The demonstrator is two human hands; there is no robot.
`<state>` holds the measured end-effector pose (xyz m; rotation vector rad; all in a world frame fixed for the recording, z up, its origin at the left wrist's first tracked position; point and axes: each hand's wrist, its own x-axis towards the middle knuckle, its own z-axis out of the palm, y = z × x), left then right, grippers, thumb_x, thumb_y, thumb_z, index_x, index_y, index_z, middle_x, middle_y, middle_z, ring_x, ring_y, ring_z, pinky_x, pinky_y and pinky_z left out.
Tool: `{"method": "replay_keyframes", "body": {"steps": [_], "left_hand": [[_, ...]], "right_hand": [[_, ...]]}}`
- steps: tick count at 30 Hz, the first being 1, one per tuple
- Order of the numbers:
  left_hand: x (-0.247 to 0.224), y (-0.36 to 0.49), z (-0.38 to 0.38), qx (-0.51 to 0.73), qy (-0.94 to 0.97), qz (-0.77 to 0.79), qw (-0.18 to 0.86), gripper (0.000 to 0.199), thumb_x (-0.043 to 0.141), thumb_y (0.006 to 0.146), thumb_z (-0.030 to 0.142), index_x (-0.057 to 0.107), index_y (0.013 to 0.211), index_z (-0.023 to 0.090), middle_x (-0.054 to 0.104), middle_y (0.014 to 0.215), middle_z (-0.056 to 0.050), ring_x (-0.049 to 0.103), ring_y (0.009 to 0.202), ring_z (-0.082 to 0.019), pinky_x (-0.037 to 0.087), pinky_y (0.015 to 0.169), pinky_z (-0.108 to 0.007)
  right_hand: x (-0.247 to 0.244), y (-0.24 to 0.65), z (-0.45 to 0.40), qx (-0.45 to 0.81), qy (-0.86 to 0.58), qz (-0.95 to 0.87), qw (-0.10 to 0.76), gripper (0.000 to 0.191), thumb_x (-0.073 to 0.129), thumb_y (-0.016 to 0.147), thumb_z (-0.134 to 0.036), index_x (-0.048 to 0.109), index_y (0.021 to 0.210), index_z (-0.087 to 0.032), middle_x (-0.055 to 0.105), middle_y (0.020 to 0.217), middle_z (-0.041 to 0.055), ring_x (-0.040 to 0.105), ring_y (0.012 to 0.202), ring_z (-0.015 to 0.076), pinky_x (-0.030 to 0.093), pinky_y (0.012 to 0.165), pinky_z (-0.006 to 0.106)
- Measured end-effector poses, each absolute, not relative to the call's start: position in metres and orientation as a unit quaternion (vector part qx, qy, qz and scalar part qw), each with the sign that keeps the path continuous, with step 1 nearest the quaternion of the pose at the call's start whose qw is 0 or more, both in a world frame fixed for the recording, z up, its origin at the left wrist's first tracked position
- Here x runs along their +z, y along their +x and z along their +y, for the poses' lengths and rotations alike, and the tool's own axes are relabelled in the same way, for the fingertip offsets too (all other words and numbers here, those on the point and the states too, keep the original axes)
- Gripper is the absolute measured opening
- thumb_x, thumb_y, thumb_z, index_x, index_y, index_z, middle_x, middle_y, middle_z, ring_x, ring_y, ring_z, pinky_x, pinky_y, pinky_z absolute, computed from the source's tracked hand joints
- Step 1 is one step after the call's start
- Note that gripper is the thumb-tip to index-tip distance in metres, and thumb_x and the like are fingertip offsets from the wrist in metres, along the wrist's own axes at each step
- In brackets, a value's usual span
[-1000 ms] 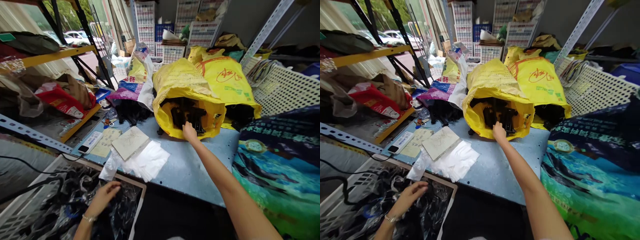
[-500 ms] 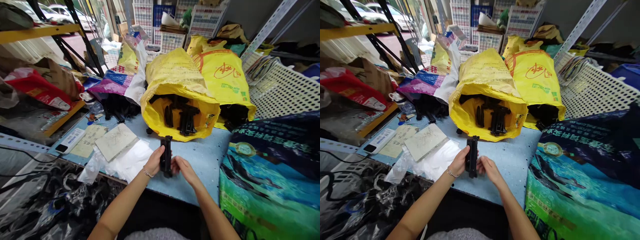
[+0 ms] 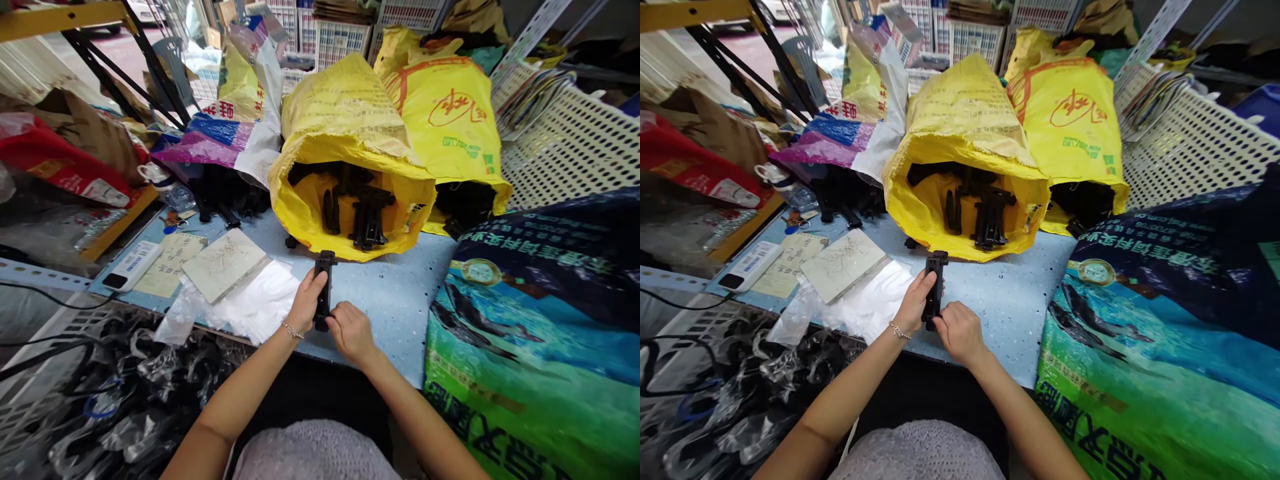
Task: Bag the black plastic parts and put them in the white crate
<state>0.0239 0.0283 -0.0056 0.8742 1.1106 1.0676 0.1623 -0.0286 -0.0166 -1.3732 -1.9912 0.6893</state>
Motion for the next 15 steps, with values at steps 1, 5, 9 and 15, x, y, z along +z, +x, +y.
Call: {"method": "replay_keyframes", "body": {"steps": [1,5,9,15], "left_hand": [[-0.008,0.024,0.029,0.470,0.384,0.486,0.628,0.047,0.055,0.087,0.057,0.057,0.112,0.018,0.063,0.089,-0.003,0.057,0.075,-0.014,0.046,0.069,-0.025],[-0.029,0.030,0.023,0.433,0.482,0.519,0.557,0.042,0.047,0.093,0.049,0.058,0.120,0.018,0.063,0.109,-0.008,0.057,0.102,-0.021,0.044,0.092,-0.033],[-0.050,0.054,0.000,0.249,0.645,0.576,0.436,0.042,0.044,0.094,0.047,0.062,0.123,0.022,0.062,0.110,-0.010,0.052,0.111,-0.029,0.036,0.101,-0.048],[-0.050,0.058,-0.003,0.270,0.663,0.568,0.406,0.050,0.046,0.094,0.046,0.050,0.138,0.024,0.051,0.130,-0.013,0.044,0.122,-0.031,0.033,0.104,-0.051]], "right_hand": [[-0.021,0.164,-0.034,0.278,-0.526,-0.747,0.296,0.041,0.035,0.099,-0.048,0.055,0.072,-0.024,0.056,0.072,0.0054,0.051,0.070,0.0209,0.037,0.068,0.033],[-0.019,0.189,0.006,0.349,-0.551,-0.720,0.238,0.046,0.027,0.101,-0.048,0.057,0.076,-0.023,0.061,0.072,0.0022,0.055,0.068,0.0181,0.039,0.065,0.029],[0.003,0.224,0.116,0.084,-0.752,-0.601,0.256,0.045,0.035,0.098,-0.048,0.055,0.120,-0.014,0.060,0.114,0.0176,0.056,0.104,0.0298,0.041,0.082,0.038],[0.013,0.231,0.177,0.054,-0.799,-0.557,0.218,0.041,0.049,0.090,-0.041,0.056,0.113,-0.008,0.054,0.116,0.0221,0.056,0.105,0.0343,0.044,0.083,0.043]]}}
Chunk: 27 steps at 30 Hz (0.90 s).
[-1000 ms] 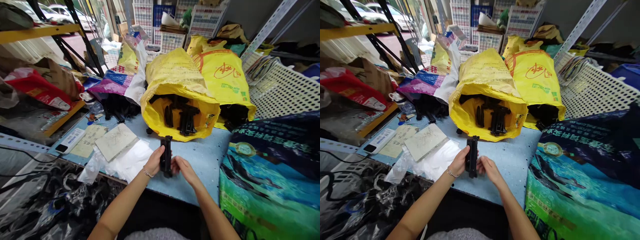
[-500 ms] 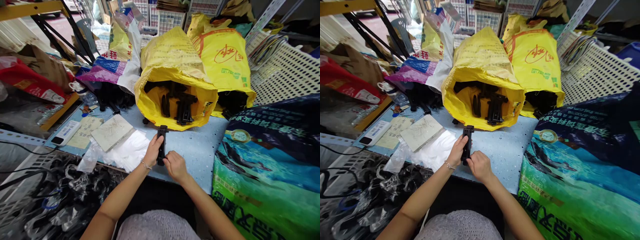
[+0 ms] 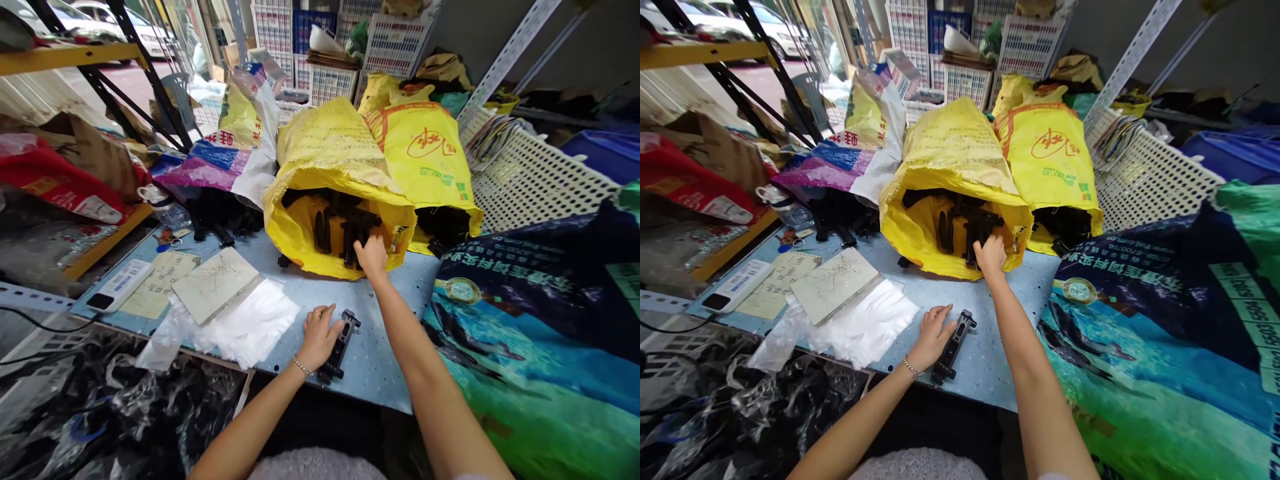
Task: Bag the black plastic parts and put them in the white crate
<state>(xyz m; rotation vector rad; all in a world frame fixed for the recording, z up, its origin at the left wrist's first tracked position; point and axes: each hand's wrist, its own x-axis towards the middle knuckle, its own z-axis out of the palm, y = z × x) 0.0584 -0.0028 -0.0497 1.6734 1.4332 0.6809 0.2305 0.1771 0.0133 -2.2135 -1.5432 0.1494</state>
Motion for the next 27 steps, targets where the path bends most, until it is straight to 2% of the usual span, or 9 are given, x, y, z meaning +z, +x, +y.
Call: {"method": "replay_keyframes", "body": {"steps": [3,6,9,11,15,18,20,23,27], "left_hand": [[-0.034,0.045,0.023,0.395,0.626,0.483,0.469,0.059,0.050,0.092,0.049,0.038,0.144,0.022,0.045,0.138,-0.014,0.043,0.128,-0.027,0.034,0.108,-0.044],[-0.016,0.041,0.047,0.485,0.545,0.400,0.555,0.069,0.054,0.089,0.054,0.031,0.146,0.022,0.042,0.144,-0.013,0.044,0.130,-0.025,0.036,0.108,-0.040],[-0.003,0.042,0.053,0.499,0.464,0.393,0.617,0.054,0.058,0.086,0.056,0.051,0.126,0.019,0.060,0.122,-0.010,0.056,0.112,-0.023,0.044,0.097,-0.034],[0.001,0.041,0.048,0.486,0.437,0.409,0.636,0.047,0.062,0.084,0.057,0.059,0.111,0.018,0.065,0.101,-0.007,0.061,0.094,-0.020,0.048,0.083,-0.030],[0.004,0.036,0.034,0.475,0.404,0.421,0.659,0.044,0.059,0.084,0.059,0.057,0.096,0.017,0.057,0.071,0.001,0.052,0.060,-0.011,0.042,0.056,-0.024],[0.008,0.033,0.034,0.487,0.378,0.433,0.658,0.047,0.061,0.081,0.062,0.054,0.092,0.017,0.052,0.064,0.004,0.047,0.052,-0.009,0.037,0.049,-0.021],[0.012,0.032,0.037,0.493,0.346,0.428,0.673,0.049,0.063,0.078,0.064,0.054,0.087,0.017,0.051,0.063,0.003,0.047,0.051,-0.008,0.037,0.047,-0.021],[0.016,0.031,0.043,0.493,0.283,0.393,0.723,0.051,0.065,0.076,0.065,0.053,0.082,0.016,0.051,0.065,0.003,0.047,0.050,-0.007,0.038,0.046,-0.020],[0.007,0.032,0.047,0.452,0.227,0.374,0.777,0.055,0.066,0.074,0.066,0.056,0.099,0.018,0.054,0.072,0.002,0.046,0.048,-0.007,0.037,0.045,-0.020]], "right_hand": [[0.008,0.213,0.127,0.071,-0.735,-0.608,0.292,0.033,0.047,0.092,-0.043,0.057,0.106,-0.016,0.057,0.105,0.0128,0.057,0.097,0.0282,0.045,0.083,0.039],[0.007,0.196,0.067,0.166,-0.586,-0.704,0.365,0.032,0.053,0.090,-0.043,0.057,0.111,-0.019,0.057,0.104,0.0110,0.056,0.097,0.0264,0.047,0.084,0.038],[0.013,0.188,0.036,0.336,-0.497,-0.705,0.380,0.033,0.044,0.096,-0.045,0.055,0.115,-0.020,0.061,0.098,0.0078,0.059,0.081,0.0202,0.049,0.071,0.033],[0.018,0.187,0.037,0.369,-0.510,-0.663,0.405,0.035,0.035,0.099,-0.048,0.056,0.106,-0.021,0.060,0.087,0.0045,0.056,0.071,0.0172,0.047,0.063,0.030],[0.026,0.176,0.061,0.353,-0.518,-0.657,0.418,0.039,0.040,0.096,-0.054,0.047,0.074,-0.023,0.050,0.068,-0.0007,0.049,0.064,0.0153,0.041,0.061,0.028],[0.025,0.168,0.057,0.438,-0.508,-0.635,0.384,0.046,0.027,0.099,-0.055,0.039,0.068,-0.024,0.041,0.057,-0.0038,0.040,0.051,0.0135,0.035,0.051,0.027],[0.019,0.165,0.036,0.409,-0.505,-0.682,0.337,0.047,0.025,0.101,-0.053,0.045,0.071,-0.023,0.048,0.062,-0.0015,0.046,0.055,0.0144,0.037,0.055,0.027],[0.002,0.165,-0.007,0.228,-0.502,-0.784,0.286,0.044,0.030,0.101,-0.048,0.055,0.080,-0.020,0.060,0.077,0.0057,0.055,0.071,0.0183,0.039,0.064,0.029],[-0.014,0.168,-0.022,0.083,-0.469,-0.844,0.247,0.049,0.027,0.102,-0.044,0.059,0.074,-0.018,0.062,0.071,0.0074,0.056,0.067,0.0187,0.036,0.063,0.030]]}}
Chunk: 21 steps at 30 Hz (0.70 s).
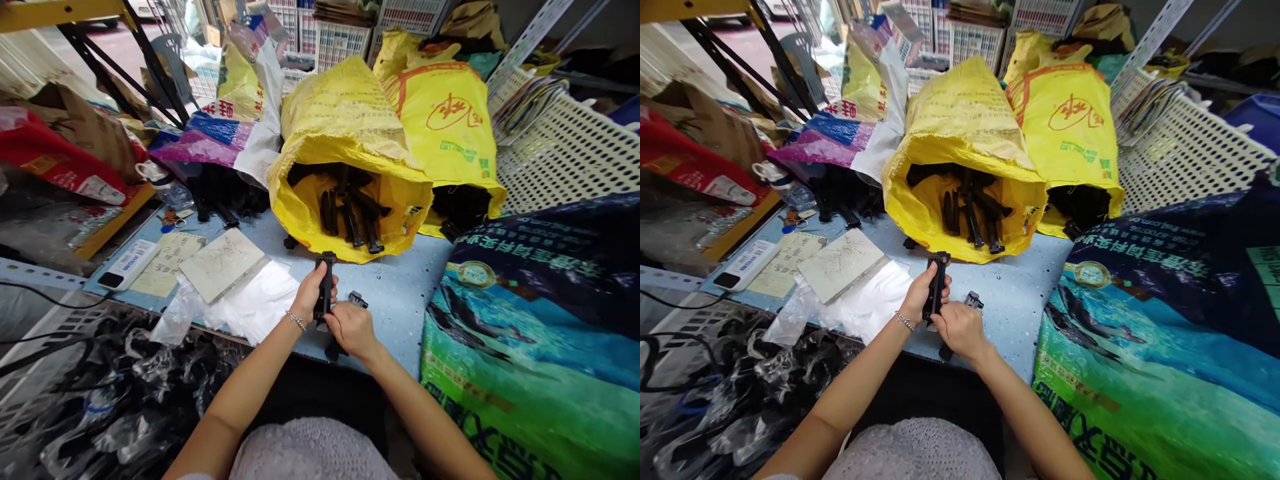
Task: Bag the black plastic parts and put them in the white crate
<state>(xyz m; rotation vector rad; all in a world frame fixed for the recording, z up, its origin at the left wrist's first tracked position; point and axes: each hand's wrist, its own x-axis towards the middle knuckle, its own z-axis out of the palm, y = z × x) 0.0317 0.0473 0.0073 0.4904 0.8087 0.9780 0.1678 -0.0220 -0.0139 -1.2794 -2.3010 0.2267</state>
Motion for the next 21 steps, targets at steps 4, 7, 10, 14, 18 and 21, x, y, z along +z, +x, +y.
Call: {"method": "replay_keyframes", "body": {"steps": [4,7,10,14,18,21], "left_hand": [[-0.019,0.036,0.035,0.417,0.358,0.491,0.676,0.055,0.054,0.082,0.068,0.060,0.100,0.016,0.063,0.081,-0.005,0.059,0.064,-0.015,0.049,0.061,-0.028],[-0.043,0.046,0.017,0.358,0.534,0.573,0.509,0.045,0.051,0.088,0.056,0.066,0.100,0.016,0.065,0.104,-0.013,0.059,0.102,-0.028,0.044,0.096,-0.045],[-0.056,0.051,0.011,0.321,0.601,0.619,0.391,0.047,0.057,0.086,0.046,0.062,0.119,0.014,0.057,0.125,-0.017,0.048,0.120,-0.033,0.031,0.108,-0.053],[-0.043,0.042,0.034,0.431,0.543,0.532,0.487,0.063,0.056,0.086,0.055,0.049,0.136,0.018,0.053,0.133,-0.016,0.048,0.125,-0.028,0.033,0.109,-0.047],[-0.007,0.035,0.055,0.517,0.374,0.362,0.680,0.063,0.042,0.089,0.067,0.056,0.125,0.018,0.060,0.124,-0.013,0.056,0.116,-0.025,0.045,0.097,-0.039],[0.012,0.036,0.047,0.507,0.338,0.329,0.722,0.046,0.058,0.086,0.057,0.062,0.108,0.017,0.065,0.104,-0.008,0.063,0.092,-0.018,0.049,0.082,-0.031]], "right_hand": [[0.001,0.181,0.055,0.103,-0.524,-0.826,0.182,0.048,0.021,0.104,-0.039,0.064,0.089,-0.020,0.067,0.083,0.0063,0.061,0.080,0.0188,0.040,0.071,0.027],[0.017,0.188,0.135,0.082,-0.724,-0.661,0.179,0.040,0.037,0.100,-0.041,0.055,0.122,-0.013,0.060,0.120,0.0197,0.057,0.109,0.0282,0.042,0.084,0.034],[0.025,0.192,0.179,0.143,-0.770,-0.601,0.158,0.039,0.049,0.096,-0.035,0.056,0.119,-0.005,0.059,0.120,0.0286,0.057,0.112,0.0334,0.043,0.087,0.039],[0.017,0.196,0.150,0.219,-0.729,-0.624,0.178,0.036,0.043,0.098,-0.042,0.063,0.099,-0.012,0.069,0.094,0.0152,0.065,0.091,0.0241,0.047,0.077,0.031],[0.005,0.197,0.071,0.420,-0.590,-0.648,0.235,0.058,0.030,0.096,-0.063,0.064,0.083,-0.017,0.064,0.067,0.0027,0.059,0.059,0.0165,0.045,0.056,0.027],[0.011,0.193,0.040,0.467,-0.537,-0.620,0.330,0.066,0.021,0.095,-0.068,0.061,0.075,-0.019,0.059,0.060,0.0022,0.054,0.055,0.0159,0.042,0.054,0.027]]}}
